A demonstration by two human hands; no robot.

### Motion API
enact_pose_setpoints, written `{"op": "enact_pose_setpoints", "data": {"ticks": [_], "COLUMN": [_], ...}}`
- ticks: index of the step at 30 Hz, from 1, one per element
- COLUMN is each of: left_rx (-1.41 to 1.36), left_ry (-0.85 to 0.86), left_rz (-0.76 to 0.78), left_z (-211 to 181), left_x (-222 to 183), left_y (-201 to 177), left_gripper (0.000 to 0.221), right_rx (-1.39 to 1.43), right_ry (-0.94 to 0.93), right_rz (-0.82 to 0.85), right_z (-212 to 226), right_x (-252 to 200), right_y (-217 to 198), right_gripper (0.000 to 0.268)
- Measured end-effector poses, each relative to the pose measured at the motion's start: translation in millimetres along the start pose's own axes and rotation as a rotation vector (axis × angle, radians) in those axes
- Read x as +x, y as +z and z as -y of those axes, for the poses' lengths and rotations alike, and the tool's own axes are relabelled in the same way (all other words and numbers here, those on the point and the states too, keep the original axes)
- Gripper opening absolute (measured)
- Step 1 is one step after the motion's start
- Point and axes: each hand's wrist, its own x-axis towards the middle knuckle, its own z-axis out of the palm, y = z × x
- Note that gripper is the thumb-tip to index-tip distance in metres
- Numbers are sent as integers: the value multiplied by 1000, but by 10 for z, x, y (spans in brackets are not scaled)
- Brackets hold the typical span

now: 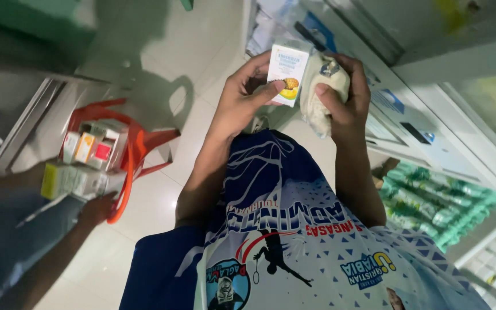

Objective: The person wipes a small white box with a cloth while standing in a room with shelves. They then reach into a cabinet to retrieve another box and continue wiping it with the cloth.

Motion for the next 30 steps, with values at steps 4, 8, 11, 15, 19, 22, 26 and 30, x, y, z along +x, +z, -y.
{"op": "enact_pose_setpoints", "data": {"ticks": [4, 8, 11, 15, 19, 22, 26, 30], "left_rx": [-6, -7, 34, 184, 151, 138, 129, 140], "left_ry": [-23, -80, -99, -29, 122, 134, 243, 306], "left_rz": [69, 194, 279, 334, 364, 429, 539, 557], "left_z": [75, 9, -43, -169, -231, -365, -678, -1056], "left_x": [199, 439, 641, 917, 1205, 1426, 1676, 2003], "left_y": [19, -14, -34, -42, -57, -72, 37, 393], "left_gripper": [51, 50, 49, 48, 48, 44, 40, 45], "right_rx": [-117, -116, -97, -145, -124, -132, -155, -216], "right_ry": [-84, -57, -56, -57, -135, -169, -199, -105], "right_rz": [-65, -192, -302, -360, -465, -496, -499, -494], "right_z": [-100, -198, -178, -146, -172, -287, -693, -885], "right_x": [14, -14, -48, 16, 182, 229, 316, 432], "right_y": [-205, -183, -55, 77, 208, 224, 149, 72], "right_gripper": [48, 42, 41, 39, 50, 49, 51, 59]}}
